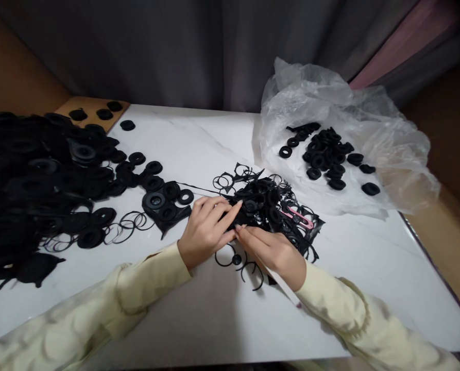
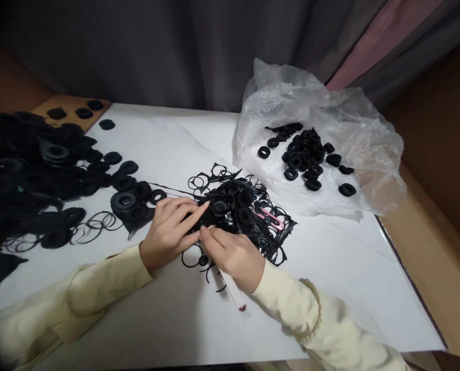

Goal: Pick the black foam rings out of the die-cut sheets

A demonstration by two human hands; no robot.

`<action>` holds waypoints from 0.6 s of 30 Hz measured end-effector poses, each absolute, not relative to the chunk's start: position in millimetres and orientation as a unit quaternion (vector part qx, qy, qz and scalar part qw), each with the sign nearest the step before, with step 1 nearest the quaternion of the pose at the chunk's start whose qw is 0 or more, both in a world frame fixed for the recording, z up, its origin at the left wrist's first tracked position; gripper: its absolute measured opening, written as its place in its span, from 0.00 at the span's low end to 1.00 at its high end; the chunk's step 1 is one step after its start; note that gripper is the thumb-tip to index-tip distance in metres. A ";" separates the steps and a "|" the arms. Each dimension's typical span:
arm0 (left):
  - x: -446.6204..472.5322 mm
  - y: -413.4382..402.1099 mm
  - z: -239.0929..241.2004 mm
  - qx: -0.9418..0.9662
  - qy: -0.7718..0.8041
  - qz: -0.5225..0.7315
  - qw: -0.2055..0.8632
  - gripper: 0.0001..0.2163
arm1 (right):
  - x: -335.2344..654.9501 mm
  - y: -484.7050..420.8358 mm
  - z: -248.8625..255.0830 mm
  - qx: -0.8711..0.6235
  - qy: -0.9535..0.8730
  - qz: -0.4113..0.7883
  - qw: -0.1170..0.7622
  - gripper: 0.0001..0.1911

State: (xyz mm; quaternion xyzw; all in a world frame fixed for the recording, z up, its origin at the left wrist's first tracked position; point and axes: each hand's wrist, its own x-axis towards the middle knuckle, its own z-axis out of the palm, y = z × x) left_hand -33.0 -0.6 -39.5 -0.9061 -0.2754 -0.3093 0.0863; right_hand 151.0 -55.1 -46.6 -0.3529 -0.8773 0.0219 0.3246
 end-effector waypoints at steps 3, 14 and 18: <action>-33.1 -0.3 -39.5 -0.908 -0.278 -0.302 0.088 0.17 | 151.3 -56.2 -47.2 -0.346 -0.885 -0.015 0.313 0.15; -33.1 0.6 -43.2 -0.906 -0.291 -0.296 0.087 0.21 | 146.7 -57.8 -39.1 -0.347 -0.895 -0.099 0.260 0.17; -32.8 0.0 -43.1 -0.906 -0.288 -0.297 0.091 0.21 | 146.3 -57.4 -39.0 -0.360 -0.891 -0.102 0.257 0.17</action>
